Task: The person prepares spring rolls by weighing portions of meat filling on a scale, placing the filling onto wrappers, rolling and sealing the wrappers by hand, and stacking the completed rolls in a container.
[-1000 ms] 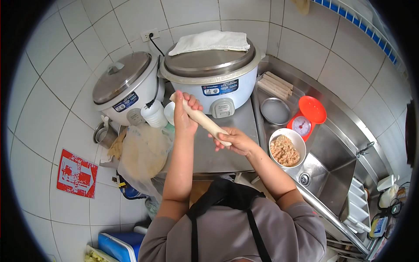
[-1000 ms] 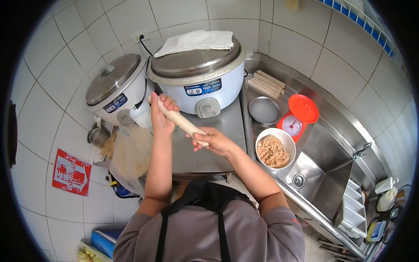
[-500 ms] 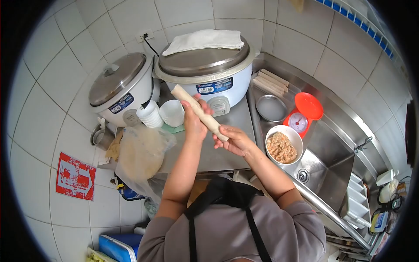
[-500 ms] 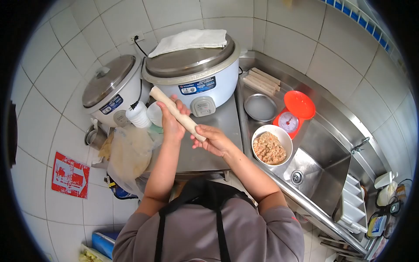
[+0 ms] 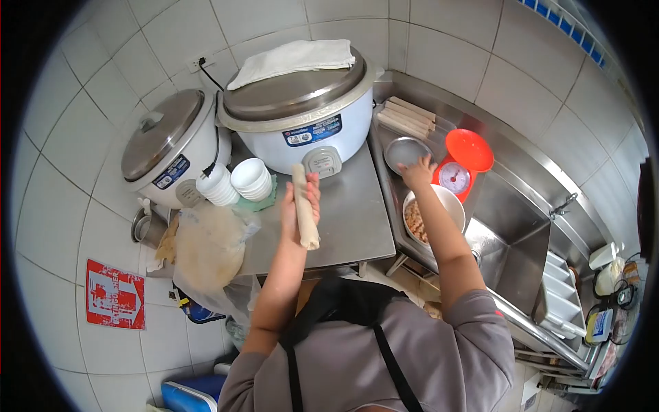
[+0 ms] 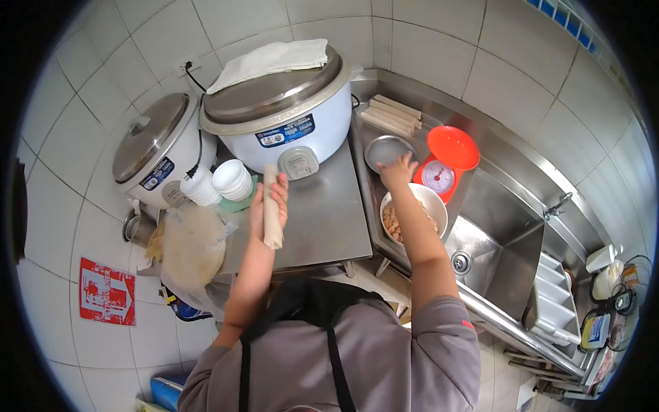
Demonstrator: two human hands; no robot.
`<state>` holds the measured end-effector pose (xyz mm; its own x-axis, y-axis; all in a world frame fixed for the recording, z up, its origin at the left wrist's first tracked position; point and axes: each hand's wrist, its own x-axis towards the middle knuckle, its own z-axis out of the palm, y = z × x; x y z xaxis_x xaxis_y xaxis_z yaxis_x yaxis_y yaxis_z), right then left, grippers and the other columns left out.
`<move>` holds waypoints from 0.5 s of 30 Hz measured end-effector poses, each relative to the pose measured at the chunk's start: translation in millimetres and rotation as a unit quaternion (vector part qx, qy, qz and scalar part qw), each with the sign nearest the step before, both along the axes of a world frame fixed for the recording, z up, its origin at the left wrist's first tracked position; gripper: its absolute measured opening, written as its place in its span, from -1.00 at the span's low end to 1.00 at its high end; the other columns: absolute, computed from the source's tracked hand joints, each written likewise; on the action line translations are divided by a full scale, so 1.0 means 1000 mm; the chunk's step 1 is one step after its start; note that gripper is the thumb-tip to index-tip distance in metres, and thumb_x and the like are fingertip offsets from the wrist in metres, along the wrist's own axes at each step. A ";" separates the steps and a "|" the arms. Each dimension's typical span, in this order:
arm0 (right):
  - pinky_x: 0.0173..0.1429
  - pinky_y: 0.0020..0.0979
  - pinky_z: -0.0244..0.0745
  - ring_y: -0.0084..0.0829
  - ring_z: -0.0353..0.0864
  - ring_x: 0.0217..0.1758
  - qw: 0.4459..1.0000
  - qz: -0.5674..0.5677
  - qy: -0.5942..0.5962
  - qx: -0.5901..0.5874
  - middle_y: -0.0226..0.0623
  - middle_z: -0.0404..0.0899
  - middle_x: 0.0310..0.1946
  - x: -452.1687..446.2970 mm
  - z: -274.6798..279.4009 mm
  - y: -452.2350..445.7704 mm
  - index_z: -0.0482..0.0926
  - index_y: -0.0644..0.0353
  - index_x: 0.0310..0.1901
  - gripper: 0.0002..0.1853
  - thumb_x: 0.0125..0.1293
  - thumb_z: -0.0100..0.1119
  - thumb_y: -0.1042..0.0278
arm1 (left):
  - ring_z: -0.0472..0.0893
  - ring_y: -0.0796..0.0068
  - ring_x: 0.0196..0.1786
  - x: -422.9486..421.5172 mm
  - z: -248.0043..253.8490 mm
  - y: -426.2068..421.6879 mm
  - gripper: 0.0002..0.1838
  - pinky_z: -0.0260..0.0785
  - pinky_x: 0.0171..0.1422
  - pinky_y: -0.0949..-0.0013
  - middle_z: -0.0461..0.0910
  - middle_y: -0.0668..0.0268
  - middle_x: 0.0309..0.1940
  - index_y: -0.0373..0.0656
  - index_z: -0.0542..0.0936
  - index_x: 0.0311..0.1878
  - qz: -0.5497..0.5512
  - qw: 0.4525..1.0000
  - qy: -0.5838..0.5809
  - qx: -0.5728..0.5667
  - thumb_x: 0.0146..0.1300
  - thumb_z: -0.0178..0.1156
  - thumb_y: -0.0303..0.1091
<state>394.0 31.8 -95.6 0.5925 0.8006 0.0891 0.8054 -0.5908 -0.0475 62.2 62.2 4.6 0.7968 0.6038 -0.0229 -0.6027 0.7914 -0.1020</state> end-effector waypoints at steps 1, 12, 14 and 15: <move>0.35 0.18 -0.20 -0.05 -0.15 0.46 1.000 -0.008 -0.001 -0.027 -0.08 0.23 0.27 0.006 -0.005 -0.002 0.52 0.21 0.06 -0.31 0.31 -0.31 -0.27 | 0.54 0.36 -0.02 0.001 -0.005 0.000 -0.44 0.46 0.13 0.30 0.46 0.17 -0.04 -0.36 0.28 0.16 -0.028 0.996 -0.070 0.046 0.40 -0.23 0.00; 0.36 0.18 -0.18 -0.05 -0.07 0.44 0.996 -0.012 0.082 0.023 -0.07 0.21 0.28 0.017 -0.006 -0.005 0.55 0.20 0.02 -0.29 0.34 -0.42 -0.27 | 0.19 0.18 0.37 0.014 0.001 -0.010 -0.45 0.00 0.47 0.17 0.23 0.01 0.28 -0.39 0.19 0.26 0.050 0.983 0.040 0.171 0.43 -0.30 -0.10; 0.34 0.20 -0.14 -0.05 -0.01 0.42 0.995 -0.009 0.081 0.063 -0.04 0.28 0.23 0.023 -0.002 -0.007 0.57 0.19 0.00 -0.30 0.35 -0.43 -0.25 | 0.20 0.17 0.37 0.013 0.000 -0.011 -0.44 0.01 0.47 0.16 0.23 0.00 0.28 -0.40 0.18 0.26 0.044 0.985 0.047 0.160 0.43 -0.31 -0.08; 0.34 0.16 -0.11 -0.06 0.04 0.40 0.993 -0.015 0.096 0.065 -0.04 0.32 0.20 0.019 -0.001 -0.012 0.57 0.20 -0.01 -0.32 0.36 -0.42 -0.22 | 0.19 0.15 0.37 0.012 -0.002 -0.011 -0.43 0.00 0.47 0.15 0.21 -0.01 0.29 -0.41 0.18 0.26 0.041 0.984 0.058 0.162 0.43 -0.32 -0.07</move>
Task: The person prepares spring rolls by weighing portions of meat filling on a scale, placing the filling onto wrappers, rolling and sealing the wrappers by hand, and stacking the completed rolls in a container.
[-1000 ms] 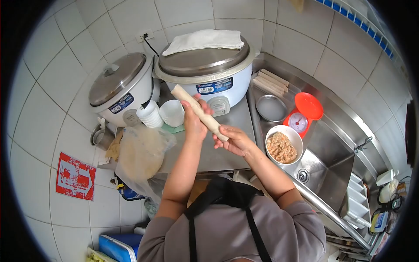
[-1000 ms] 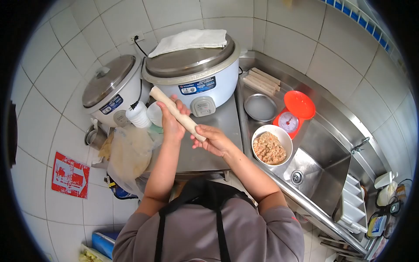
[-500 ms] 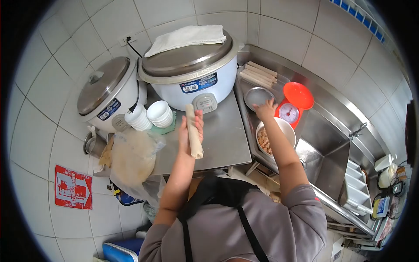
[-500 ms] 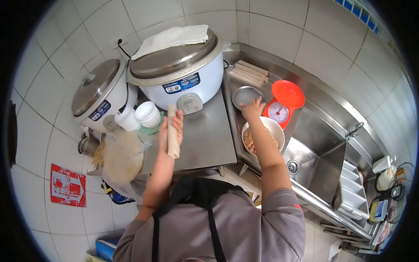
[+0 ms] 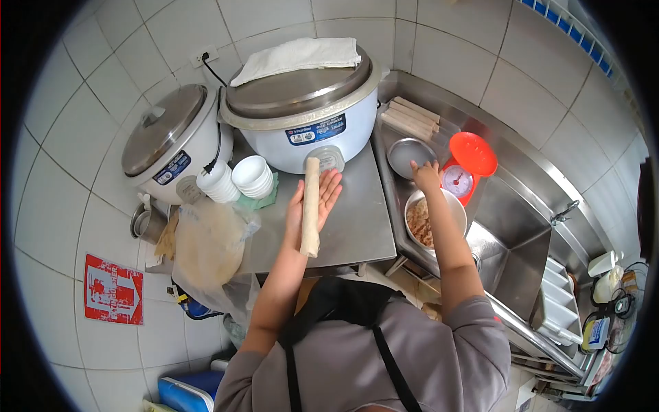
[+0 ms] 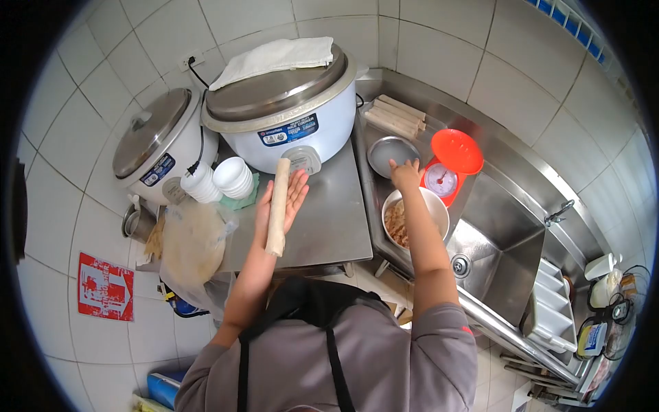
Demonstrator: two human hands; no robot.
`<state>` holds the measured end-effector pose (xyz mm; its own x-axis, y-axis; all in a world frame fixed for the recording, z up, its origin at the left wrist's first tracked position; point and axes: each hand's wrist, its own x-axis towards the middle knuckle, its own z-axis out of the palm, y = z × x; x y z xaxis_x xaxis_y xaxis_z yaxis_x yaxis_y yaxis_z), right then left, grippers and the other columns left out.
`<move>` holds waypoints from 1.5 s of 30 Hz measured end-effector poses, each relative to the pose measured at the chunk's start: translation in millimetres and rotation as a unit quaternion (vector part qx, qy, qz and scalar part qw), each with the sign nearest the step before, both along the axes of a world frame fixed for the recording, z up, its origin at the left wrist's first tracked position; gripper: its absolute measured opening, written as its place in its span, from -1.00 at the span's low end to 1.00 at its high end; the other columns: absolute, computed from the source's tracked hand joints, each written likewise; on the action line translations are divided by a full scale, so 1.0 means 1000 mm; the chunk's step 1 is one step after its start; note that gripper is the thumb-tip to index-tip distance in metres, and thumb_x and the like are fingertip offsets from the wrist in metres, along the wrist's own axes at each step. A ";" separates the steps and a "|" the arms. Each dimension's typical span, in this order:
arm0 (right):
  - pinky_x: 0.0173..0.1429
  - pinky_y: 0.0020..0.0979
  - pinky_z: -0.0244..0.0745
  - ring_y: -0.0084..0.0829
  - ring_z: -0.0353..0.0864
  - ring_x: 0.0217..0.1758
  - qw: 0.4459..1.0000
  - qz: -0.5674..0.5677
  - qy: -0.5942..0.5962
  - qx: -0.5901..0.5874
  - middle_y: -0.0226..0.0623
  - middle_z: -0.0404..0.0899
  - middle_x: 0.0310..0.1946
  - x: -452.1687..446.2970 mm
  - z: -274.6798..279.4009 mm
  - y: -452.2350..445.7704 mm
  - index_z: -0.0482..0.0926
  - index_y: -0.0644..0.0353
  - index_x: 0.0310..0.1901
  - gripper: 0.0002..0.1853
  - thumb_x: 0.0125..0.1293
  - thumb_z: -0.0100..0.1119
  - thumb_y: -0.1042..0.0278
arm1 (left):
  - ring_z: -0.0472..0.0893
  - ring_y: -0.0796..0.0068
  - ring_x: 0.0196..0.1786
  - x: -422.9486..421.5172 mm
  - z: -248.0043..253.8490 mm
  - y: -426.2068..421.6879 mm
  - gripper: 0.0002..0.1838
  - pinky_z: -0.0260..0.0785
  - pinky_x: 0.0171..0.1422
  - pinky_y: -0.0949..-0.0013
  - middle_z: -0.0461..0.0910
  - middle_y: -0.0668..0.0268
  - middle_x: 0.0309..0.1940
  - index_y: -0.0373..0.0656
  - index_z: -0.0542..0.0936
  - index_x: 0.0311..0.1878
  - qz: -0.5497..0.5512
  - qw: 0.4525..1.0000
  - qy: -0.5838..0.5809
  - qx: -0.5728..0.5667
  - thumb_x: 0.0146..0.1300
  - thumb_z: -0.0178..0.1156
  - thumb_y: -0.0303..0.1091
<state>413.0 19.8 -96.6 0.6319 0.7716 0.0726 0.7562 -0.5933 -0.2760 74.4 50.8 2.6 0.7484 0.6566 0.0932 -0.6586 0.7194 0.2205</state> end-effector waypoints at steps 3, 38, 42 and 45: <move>0.35 0.01 -0.01 -0.07 0.16 0.34 0.991 0.042 0.091 0.091 -0.04 0.43 0.10 -0.010 0.019 -0.001 0.57 0.24 -0.03 -0.36 0.40 -0.39 -0.15 | 0.15 0.12 0.38 0.005 -0.001 0.005 -0.40 -0.01 0.47 0.14 0.17 -0.03 0.30 -0.42 0.15 0.28 -0.003 1.000 0.020 0.014 0.43 -0.34 -0.05; 0.32 -0.18 0.15 0.03 0.28 0.24 0.771 0.523 0.101 0.350 0.12 0.30 0.15 -0.236 0.142 -0.043 0.29 0.46 0.17 -0.51 0.34 -0.08 0.24 | 0.15 0.05 0.37 -0.002 0.038 0.009 -0.37 0.00 0.44 0.08 0.15 -0.08 0.30 -0.34 0.07 0.33 0.113 0.980 0.046 0.157 0.42 -0.40 0.02; 0.19 -0.37 0.31 -0.25 0.46 0.11 0.727 0.480 0.385 0.305 -0.02 0.39 0.12 -0.240 0.121 -0.070 0.30 0.41 0.19 -0.53 0.41 -0.13 0.20 | 0.28 0.13 0.29 -0.013 0.040 0.027 -0.35 0.10 0.39 0.10 0.23 -0.02 0.25 -0.20 0.11 0.32 0.264 0.951 0.057 0.153 0.37 -0.24 0.11; 0.16 -0.47 0.32 -0.47 0.47 0.04 0.624 0.355 0.666 0.201 -0.23 0.47 0.02 -0.253 0.105 -0.066 0.31 0.38 0.20 -0.53 0.40 -0.08 0.20 | 0.50 0.35 -0.05 -0.022 0.040 0.030 -0.40 0.33 0.17 0.22 0.43 0.11 0.02 -0.12 0.16 0.30 0.349 0.912 0.088 0.194 0.33 -0.04 0.03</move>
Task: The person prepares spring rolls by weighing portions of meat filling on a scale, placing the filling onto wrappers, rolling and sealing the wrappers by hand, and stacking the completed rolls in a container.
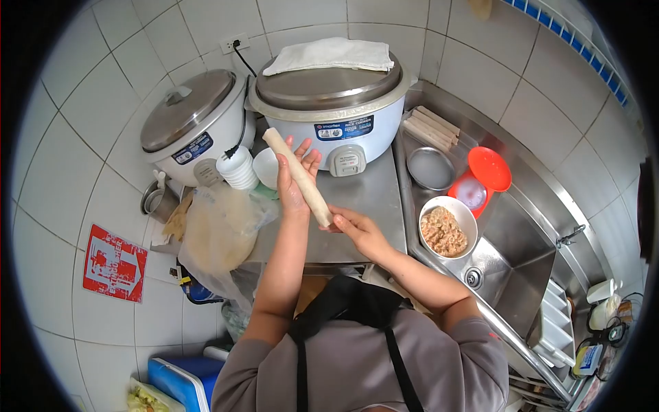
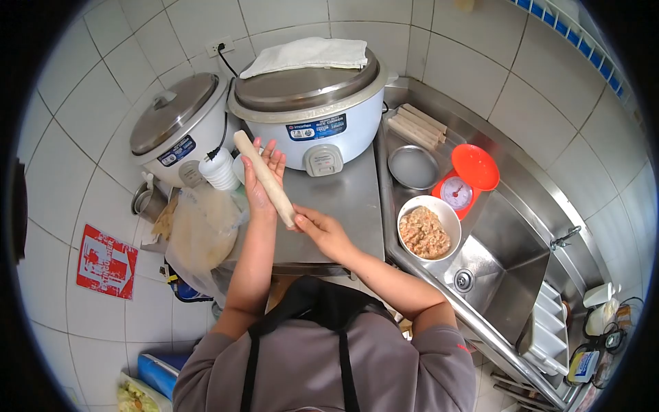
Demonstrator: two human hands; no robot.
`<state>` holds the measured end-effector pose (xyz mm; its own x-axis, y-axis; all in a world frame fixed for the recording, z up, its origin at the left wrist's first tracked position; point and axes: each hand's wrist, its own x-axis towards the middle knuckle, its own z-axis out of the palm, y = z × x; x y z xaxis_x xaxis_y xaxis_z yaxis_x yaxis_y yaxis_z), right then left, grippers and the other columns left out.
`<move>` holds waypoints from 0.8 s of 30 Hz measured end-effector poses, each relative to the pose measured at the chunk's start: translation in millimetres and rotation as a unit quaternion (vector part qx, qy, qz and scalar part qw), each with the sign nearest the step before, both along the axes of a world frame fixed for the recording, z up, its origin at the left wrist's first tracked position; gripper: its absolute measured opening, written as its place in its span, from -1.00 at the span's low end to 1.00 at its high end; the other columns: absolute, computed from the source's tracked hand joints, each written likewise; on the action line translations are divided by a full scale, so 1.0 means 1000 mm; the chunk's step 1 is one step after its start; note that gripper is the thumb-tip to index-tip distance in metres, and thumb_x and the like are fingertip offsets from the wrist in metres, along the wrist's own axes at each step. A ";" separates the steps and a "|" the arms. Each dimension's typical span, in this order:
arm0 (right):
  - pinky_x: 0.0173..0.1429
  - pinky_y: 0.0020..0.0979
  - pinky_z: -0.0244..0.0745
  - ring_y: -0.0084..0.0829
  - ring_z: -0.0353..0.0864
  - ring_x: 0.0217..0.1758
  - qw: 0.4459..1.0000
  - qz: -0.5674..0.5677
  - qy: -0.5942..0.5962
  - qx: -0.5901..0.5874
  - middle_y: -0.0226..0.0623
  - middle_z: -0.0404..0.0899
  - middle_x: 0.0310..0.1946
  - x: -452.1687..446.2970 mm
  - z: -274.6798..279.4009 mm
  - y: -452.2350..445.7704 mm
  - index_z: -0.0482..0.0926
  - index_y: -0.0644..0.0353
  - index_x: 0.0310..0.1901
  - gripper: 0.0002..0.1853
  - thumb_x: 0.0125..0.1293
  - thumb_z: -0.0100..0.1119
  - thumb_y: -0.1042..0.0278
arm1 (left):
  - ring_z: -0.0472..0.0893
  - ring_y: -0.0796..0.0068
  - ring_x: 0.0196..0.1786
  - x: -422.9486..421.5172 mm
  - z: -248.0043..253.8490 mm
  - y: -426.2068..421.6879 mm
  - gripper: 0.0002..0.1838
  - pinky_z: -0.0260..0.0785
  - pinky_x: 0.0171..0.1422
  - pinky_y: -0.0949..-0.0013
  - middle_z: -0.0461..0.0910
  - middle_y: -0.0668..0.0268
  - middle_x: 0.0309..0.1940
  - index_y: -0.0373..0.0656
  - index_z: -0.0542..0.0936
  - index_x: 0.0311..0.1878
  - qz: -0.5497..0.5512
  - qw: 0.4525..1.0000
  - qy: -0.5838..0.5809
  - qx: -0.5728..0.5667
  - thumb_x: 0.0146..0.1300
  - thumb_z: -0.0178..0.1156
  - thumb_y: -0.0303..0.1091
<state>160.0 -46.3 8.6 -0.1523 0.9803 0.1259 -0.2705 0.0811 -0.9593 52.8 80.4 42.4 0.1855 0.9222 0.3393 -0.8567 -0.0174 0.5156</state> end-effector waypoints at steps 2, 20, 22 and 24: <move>0.14 -0.50 0.33 -0.53 0.47 0.00 1.000 0.006 -0.022 -0.001 -0.31 0.49 -0.04 -0.002 0.002 0.009 0.31 0.37 0.20 -0.54 0.37 -0.01 0.25 | 0.53 0.45 -0.22 -0.003 -0.005 0.002 -0.40 0.42 0.02 0.27 0.49 0.18 -0.10 -0.15 0.16 0.29 0.049 0.996 0.061 0.051 0.31 0.02 -0.02; 0.10 -0.50 0.34 -0.49 0.51 -0.06 0.971 0.212 0.080 -0.076 -0.28 0.53 -0.12 0.048 -0.021 0.035 0.35 0.34 0.15 -0.52 0.30 0.10 0.21 | 0.30 0.67 -0.59 -0.018 0.009 0.002 -0.74 0.28 -0.42 0.51 0.28 0.48 -0.60 -0.11 0.41 -0.07 -0.094 0.994 -0.006 0.055 0.29 0.10 -0.17; 0.13 -0.49 0.31 -0.48 0.50 -0.04 0.957 0.249 0.115 -0.093 -0.27 0.52 -0.11 0.051 -0.024 0.031 0.35 0.36 0.16 -0.50 0.30 0.10 0.18 | 0.28 0.69 -0.63 -0.025 0.015 0.001 -0.77 0.25 -0.46 0.53 0.25 0.50 -0.64 -0.09 0.42 -0.16 -0.111 0.992 -0.026 0.058 0.28 0.11 -0.16; 0.14 -0.46 0.29 -0.46 0.49 0.00 0.969 0.226 0.066 -0.080 -0.26 0.51 -0.08 0.056 -0.021 0.025 0.34 0.36 0.17 -0.48 0.30 0.11 0.17 | 0.26 0.70 -0.67 -0.018 0.018 -0.001 -0.79 0.23 -0.50 0.54 0.23 0.51 -0.68 -0.07 0.41 -0.25 -0.097 0.993 0.001 0.067 0.28 0.11 -0.15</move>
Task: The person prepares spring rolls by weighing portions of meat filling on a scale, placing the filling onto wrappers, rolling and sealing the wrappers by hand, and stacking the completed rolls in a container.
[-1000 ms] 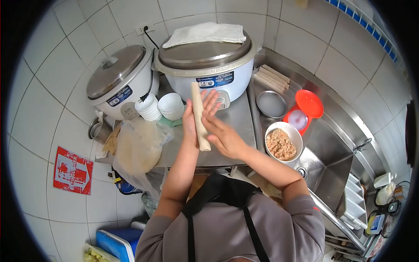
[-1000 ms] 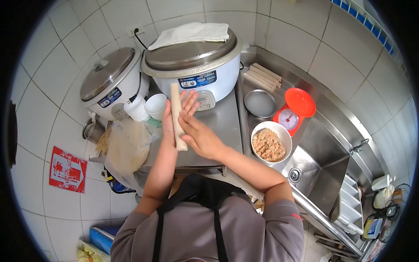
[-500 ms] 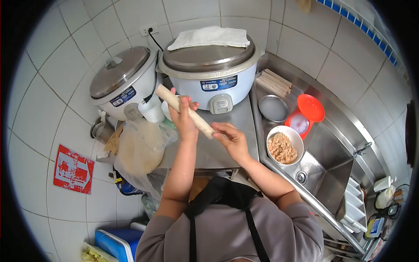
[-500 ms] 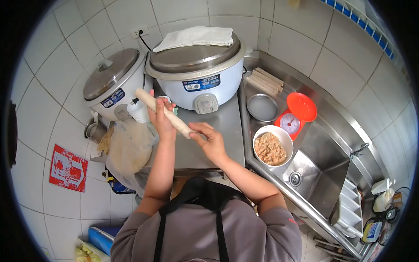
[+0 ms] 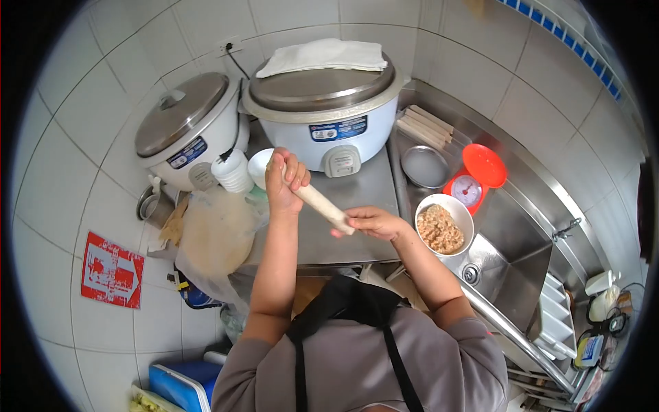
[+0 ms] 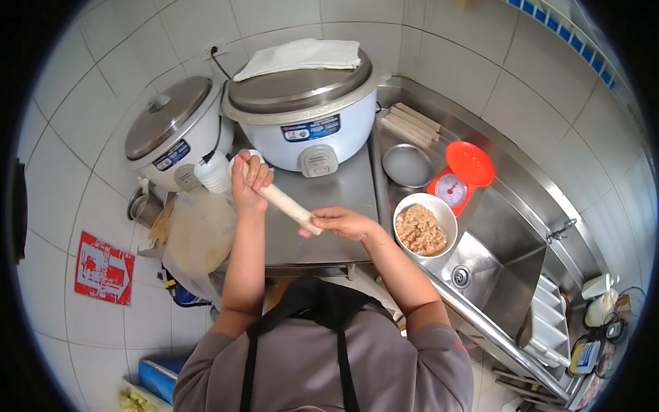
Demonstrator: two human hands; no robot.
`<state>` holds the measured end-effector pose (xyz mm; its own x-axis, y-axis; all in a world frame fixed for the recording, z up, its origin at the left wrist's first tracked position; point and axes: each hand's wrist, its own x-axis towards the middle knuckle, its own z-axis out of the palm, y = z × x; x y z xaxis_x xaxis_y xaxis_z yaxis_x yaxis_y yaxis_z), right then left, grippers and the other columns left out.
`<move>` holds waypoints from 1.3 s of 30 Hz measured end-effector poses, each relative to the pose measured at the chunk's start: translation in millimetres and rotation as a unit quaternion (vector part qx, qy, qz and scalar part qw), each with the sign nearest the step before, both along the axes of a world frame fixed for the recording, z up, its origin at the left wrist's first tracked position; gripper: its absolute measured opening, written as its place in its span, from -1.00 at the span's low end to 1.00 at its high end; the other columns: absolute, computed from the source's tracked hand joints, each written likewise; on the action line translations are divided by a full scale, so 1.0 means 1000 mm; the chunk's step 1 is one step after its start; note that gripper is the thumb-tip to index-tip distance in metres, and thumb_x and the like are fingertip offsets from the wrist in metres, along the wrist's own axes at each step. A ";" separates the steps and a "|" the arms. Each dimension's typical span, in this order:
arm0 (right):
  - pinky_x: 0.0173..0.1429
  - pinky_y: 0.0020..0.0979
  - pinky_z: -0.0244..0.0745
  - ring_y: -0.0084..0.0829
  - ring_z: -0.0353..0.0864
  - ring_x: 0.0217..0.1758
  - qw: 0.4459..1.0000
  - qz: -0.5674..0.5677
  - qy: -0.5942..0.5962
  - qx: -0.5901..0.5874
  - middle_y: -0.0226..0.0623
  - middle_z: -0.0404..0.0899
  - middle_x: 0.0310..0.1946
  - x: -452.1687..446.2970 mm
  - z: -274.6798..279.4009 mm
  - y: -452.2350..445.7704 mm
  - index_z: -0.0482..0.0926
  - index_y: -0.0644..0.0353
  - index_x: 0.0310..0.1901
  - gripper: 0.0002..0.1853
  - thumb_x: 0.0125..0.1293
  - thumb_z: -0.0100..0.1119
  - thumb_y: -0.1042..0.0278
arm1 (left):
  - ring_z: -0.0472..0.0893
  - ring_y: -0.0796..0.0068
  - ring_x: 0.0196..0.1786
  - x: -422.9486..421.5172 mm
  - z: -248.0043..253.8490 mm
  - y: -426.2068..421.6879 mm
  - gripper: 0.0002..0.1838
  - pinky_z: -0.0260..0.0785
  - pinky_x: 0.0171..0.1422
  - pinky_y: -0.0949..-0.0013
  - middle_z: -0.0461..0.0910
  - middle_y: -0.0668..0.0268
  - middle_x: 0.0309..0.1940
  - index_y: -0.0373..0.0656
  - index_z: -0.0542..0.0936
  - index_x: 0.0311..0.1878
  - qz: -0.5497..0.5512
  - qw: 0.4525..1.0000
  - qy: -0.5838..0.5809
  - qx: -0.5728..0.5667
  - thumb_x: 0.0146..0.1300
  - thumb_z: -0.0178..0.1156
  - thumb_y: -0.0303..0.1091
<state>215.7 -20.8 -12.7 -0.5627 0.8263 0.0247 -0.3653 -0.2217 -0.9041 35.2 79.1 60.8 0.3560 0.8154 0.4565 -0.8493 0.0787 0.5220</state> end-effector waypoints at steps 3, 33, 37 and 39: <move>0.13 -0.46 0.28 -0.51 0.42 0.02 0.983 -0.098 -0.097 0.123 -0.28 0.47 -0.04 -0.009 0.015 0.007 0.23 0.28 0.26 -0.41 0.28 0.14 0.18 | 0.27 0.67 -0.69 0.021 0.000 -0.018 -0.78 0.25 -0.55 0.50 0.23 0.49 -0.72 -0.04 0.34 -0.42 0.090 0.991 0.103 0.001 0.26 0.14 -0.23; 0.14 -0.18 0.37 -0.04 0.50 0.00 0.557 -0.406 -0.715 0.117 0.07 0.53 -0.08 0.359 -0.067 0.253 0.49 0.27 0.00 -0.58 0.08 0.15 0.30 | 0.48 0.53 -0.35 -0.108 -0.078 -0.127 -0.79 0.37 -0.19 0.45 0.47 0.31 -0.44 -0.22 0.40 -0.06 0.276 0.820 0.468 -0.181 0.30 0.03 -0.35; 0.16 -0.15 0.34 -0.02 0.43 0.06 0.535 -0.411 -0.724 0.142 0.04 0.49 -0.05 0.372 -0.109 0.266 0.45 0.21 0.01 -0.60 0.08 0.12 0.37 | 0.49 0.57 -0.36 -0.131 -0.078 -0.157 -0.80 0.39 -0.21 0.49 0.48 0.32 -0.44 -0.21 0.42 -0.08 0.310 0.794 0.478 -0.212 0.32 0.02 -0.32; 0.18 -0.14 0.32 0.00 0.39 0.10 0.518 -0.417 -0.730 0.159 0.04 0.47 -0.04 0.373 -0.115 0.266 0.42 0.21 0.01 -0.61 0.08 0.11 0.40 | 0.49 0.60 -0.38 -0.137 -0.075 -0.163 -0.80 0.39 -0.24 0.54 0.48 0.35 -0.45 -0.19 0.43 -0.10 0.330 0.771 0.498 -0.220 0.32 0.03 -0.29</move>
<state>588.4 244.9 -127.4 0.3748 0.8821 0.2852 0.9101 -0.2915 -0.2946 -102.1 -84.4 -14.1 -0.2084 0.9667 -0.1483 0.0243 0.1567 0.9873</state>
